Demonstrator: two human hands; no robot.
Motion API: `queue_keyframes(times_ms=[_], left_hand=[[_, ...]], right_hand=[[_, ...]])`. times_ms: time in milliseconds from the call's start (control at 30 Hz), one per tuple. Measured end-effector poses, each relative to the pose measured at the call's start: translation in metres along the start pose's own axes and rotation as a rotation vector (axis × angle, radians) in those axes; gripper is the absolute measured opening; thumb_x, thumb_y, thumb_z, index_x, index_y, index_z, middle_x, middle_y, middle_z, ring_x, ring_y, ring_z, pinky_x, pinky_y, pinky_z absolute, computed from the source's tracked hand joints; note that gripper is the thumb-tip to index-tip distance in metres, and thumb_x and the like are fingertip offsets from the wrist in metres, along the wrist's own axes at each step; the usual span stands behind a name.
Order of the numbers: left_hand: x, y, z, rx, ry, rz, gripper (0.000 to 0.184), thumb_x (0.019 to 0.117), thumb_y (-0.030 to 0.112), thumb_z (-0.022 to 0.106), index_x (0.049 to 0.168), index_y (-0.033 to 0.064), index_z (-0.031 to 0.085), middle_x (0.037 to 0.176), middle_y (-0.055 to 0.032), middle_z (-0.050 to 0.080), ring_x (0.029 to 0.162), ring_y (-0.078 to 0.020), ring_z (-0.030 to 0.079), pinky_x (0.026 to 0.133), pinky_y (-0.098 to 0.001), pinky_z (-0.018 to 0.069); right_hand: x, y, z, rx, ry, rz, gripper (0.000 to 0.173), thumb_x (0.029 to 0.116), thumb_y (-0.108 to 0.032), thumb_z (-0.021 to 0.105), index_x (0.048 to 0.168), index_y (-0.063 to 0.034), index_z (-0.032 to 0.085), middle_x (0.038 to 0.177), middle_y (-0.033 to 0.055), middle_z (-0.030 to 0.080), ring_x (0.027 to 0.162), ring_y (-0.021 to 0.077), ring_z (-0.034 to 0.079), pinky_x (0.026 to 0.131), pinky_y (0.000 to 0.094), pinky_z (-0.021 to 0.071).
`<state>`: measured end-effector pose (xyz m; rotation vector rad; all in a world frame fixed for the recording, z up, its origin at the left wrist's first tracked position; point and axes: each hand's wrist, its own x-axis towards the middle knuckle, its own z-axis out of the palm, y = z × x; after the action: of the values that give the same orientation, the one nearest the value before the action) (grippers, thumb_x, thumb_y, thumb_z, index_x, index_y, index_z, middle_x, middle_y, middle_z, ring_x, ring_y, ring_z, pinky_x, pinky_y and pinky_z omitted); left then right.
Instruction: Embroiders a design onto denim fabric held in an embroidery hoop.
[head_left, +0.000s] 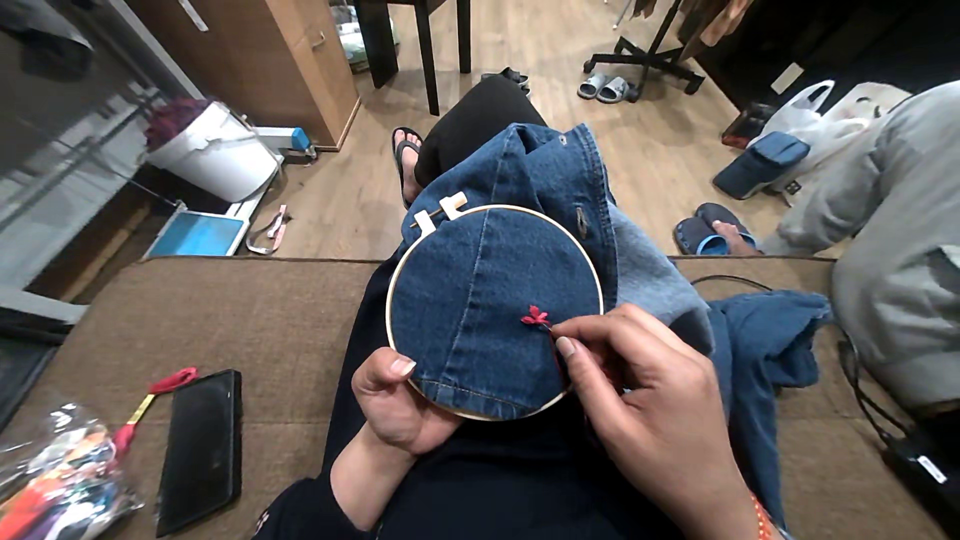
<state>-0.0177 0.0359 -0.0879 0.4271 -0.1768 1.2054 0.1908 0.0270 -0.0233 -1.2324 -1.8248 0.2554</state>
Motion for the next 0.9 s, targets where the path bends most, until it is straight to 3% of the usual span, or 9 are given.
queue_keyframes(times_ms=[900], left_hand=[[-0.0003,0.0004,-0.0008,0.008,-0.011,0.014,0.039,0.0897,0.023,0.064,0.122,0.0031,0.070,0.120,-0.0158,0.071,0.116,-0.0277,0.068,0.101,-0.0495,0.0526]], right_hand=[[0.0000,-0.0014,0.0017,0.001,-0.025,0.040,0.017,0.0995,-0.024,0.059,0.097,-0.0161,0.074,0.082,-0.0098,0.055,0.066,-0.0072,0.050,0.056,0.0075,0.0437]])
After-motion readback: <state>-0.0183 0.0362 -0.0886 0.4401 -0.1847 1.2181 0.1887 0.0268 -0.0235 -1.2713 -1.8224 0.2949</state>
